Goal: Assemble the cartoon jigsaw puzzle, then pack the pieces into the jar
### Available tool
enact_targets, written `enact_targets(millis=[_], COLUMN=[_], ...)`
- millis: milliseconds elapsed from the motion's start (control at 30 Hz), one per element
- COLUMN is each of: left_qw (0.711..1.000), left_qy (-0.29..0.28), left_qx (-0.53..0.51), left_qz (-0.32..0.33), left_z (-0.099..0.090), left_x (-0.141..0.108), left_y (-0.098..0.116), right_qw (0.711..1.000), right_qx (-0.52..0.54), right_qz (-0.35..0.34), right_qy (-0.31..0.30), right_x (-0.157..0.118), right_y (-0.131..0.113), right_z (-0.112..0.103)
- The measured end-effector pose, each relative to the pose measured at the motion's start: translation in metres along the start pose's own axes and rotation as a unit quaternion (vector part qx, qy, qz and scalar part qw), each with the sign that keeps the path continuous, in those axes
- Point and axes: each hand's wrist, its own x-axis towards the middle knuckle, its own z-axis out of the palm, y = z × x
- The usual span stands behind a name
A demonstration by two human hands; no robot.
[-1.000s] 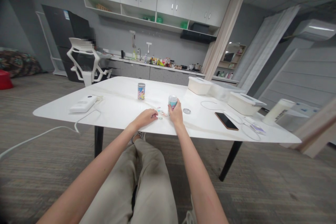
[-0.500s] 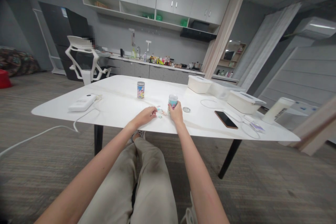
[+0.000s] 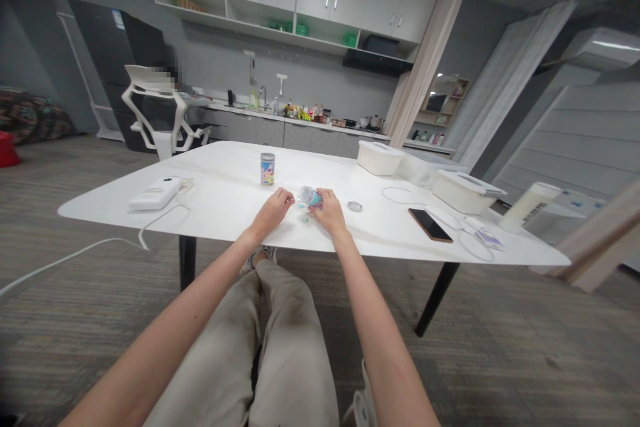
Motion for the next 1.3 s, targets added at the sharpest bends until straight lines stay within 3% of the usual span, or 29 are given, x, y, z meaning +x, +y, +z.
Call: enact_targets(millis=[233,433,567,700,800,900,1067,1133,1200,1300], left_qw=[0.999,0.999,0.999,0.983,0.966,0.971,0.981,0.982,0.983,0.984], left_qy=[-0.017,-0.008,-0.026,-0.163,-0.236,-0.225,-0.187,-0.183,-0.175,-0.168], left_qx=[-0.025,-0.019,-0.009,-0.023,-0.030,-0.030,-0.026,-0.033,-0.042,-0.055], left_qz=[0.012,0.036,0.039,0.083,0.096,0.072,0.035,0.038,0.038,0.020], left_z=[0.000,-0.002,-0.004,-0.003,-0.001,0.001,0.004,0.005,0.006,0.007], left_x=[-0.001,-0.001,-0.002,-0.004,-0.005,-0.005,-0.006,-0.006,-0.007,-0.007], left_y=[0.000,0.004,0.007,0.007,0.005,0.004,0.000,-0.002,-0.003,-0.005], right_qw=[0.996,0.999,0.996,0.969,0.954,0.954,0.959,0.975,0.996,0.993], right_qx=[-0.004,-0.011,-0.025,0.005,0.035,0.038,-0.018,-0.029,-0.030,-0.049], right_qz=[-0.059,-0.043,0.063,0.227,0.283,0.280,0.184,0.122,0.064,0.028], right_qy=[-0.070,-0.030,0.056,0.102,0.093,0.098,0.215,0.182,0.056,-0.107], right_x=[0.001,0.001,0.001,0.000,0.000,0.001,0.002,0.000,-0.004,-0.009], right_y=[-0.013,-0.010,-0.001,0.012,0.019,0.021,0.010,0.002,-0.005,-0.009], right_z=[-0.001,0.000,0.002,0.005,0.008,0.008,-0.007,-0.012,-0.011,-0.003])
